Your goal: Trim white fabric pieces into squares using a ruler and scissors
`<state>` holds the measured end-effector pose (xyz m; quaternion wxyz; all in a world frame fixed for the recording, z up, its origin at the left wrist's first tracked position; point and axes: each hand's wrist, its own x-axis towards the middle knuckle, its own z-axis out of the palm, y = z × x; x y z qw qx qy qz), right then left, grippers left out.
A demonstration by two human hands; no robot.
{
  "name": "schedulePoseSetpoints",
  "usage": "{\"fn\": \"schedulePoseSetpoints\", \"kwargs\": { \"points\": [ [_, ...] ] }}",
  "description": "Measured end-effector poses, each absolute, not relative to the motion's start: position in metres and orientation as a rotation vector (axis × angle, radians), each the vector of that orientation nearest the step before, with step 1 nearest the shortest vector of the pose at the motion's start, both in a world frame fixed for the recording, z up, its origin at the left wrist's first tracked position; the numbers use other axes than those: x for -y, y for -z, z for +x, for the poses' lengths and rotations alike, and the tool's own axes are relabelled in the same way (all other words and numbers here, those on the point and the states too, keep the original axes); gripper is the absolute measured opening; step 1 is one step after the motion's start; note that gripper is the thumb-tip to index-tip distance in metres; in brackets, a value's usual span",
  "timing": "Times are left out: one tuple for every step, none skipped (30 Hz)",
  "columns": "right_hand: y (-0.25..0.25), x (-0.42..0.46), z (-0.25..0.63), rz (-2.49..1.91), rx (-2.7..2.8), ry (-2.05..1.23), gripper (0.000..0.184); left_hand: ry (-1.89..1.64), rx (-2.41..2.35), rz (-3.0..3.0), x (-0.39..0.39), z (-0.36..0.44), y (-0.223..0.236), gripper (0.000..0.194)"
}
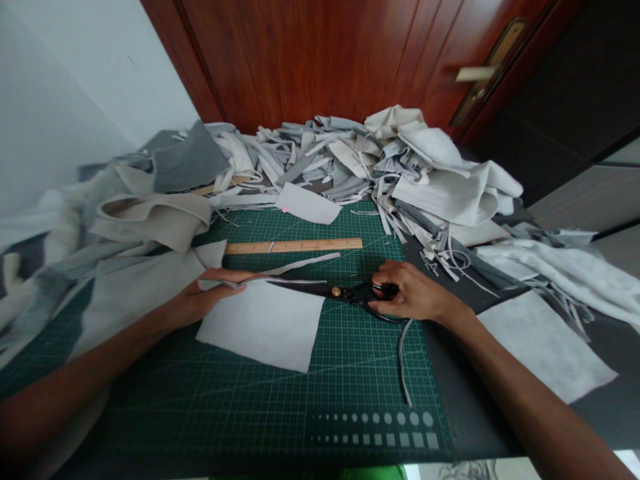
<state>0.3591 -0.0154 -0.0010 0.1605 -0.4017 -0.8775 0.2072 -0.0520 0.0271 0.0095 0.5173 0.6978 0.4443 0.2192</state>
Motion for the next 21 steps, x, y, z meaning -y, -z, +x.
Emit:
{"fn": "schedulePoseSetpoints", "kwargs": {
  "points": [
    [0.001,0.015,0.360,-1.145,2.509,-0.594,0.034,-0.524,-1.053,1.680,-0.027,-0.052,-0.010,0.037],
    [0.002,0.015,0.360,-1.142,2.513,-0.596,0.034,-0.521,-1.038,1.682,-0.027,-0.052,-0.010,0.037],
    [0.002,0.015,0.360,-1.136,2.515,-0.595,0.035,-0.521,-1.030,1.683,-0.027,-0.052,-0.009,0.038],
    [0.003,0.015,0.361,-1.133,2.518,-0.593,0.035,-0.523,-1.029,1.680,-0.027,-0.052,-0.008,0.038],
    [0.003,0.015,0.361,-1.130,2.522,-0.591,0.036,-0.526,-1.037,1.676,-0.027,-0.053,-0.007,0.039],
    [0.003,0.015,0.362,-1.128,2.524,-0.588,0.037,-0.533,-1.053,1.672,-0.027,-0.054,-0.006,0.039],
    [0.004,0.015,0.362,-1.128,2.526,-0.586,0.038,-0.544,-1.069,1.672,-0.026,-0.054,-0.005,0.038],
    [0.004,0.015,0.362,-1.127,2.524,-0.586,0.038,-0.548,-1.074,1.676,-0.026,-0.055,-0.004,0.038],
    [0.004,0.015,0.362,-1.127,2.519,-0.586,0.038,-0.545,-1.063,1.679,-0.026,-0.055,-0.004,0.037],
    [0.004,0.015,0.362,-1.127,2.514,-0.585,0.038,-0.534,-1.040,1.683,-0.026,-0.055,-0.004,0.036],
    [0.004,0.015,0.362,-1.126,2.510,-0.584,0.038,-0.530,-1.014,1.686,-0.026,-0.054,-0.005,0.035],
    [0.004,0.015,0.362,-1.123,2.510,-0.583,0.038,-0.522,-0.983,1.685,-0.026,-0.054,-0.006,0.034],
    [0.004,0.015,0.362,-1.120,2.515,-0.584,0.038,-0.516,-0.955,1.681,-0.026,-0.054,-0.007,0.033],
    [0.004,0.015,0.362,-1.117,2.520,-0.584,0.038,-0.522,-0.937,1.676,-0.026,-0.054,-0.007,0.033],
    [0.004,0.015,0.362,-1.115,2.524,-0.584,0.038,-0.534,-0.930,1.675,-0.026,-0.055,-0.006,0.032],
    [0.004,0.015,0.361,-1.112,2.524,-0.581,0.038,-0.539,-0.931,1.676,-0.026,-0.055,-0.005,0.031],
    [0.004,0.015,0.361,-1.110,2.522,-0.575,0.037,-0.547,-0.944,1.680,-0.026,-0.057,-0.003,0.031],
    [0.004,0.015,0.361,-1.110,2.518,-0.566,0.036,-0.556,-0.970,1.683,-0.026,-0.058,0.000,0.030],
    [0.003,0.014,0.360,-1.115,2.514,-0.553,0.035,-0.571,-1.006,1.681,-0.025,-0.059,0.004,0.031],
    [0.003,0.014,0.359,-1.120,2.515,-0.538,0.034,-0.582,-1.033,1.670,-0.025,-0.061,0.007,0.031],
    [0.003,0.014,0.358,-1.126,2.522,-0.522,0.032,-0.593,-1.051,1.651,-0.025,-0.062,0.010,0.032]
  ]
}}
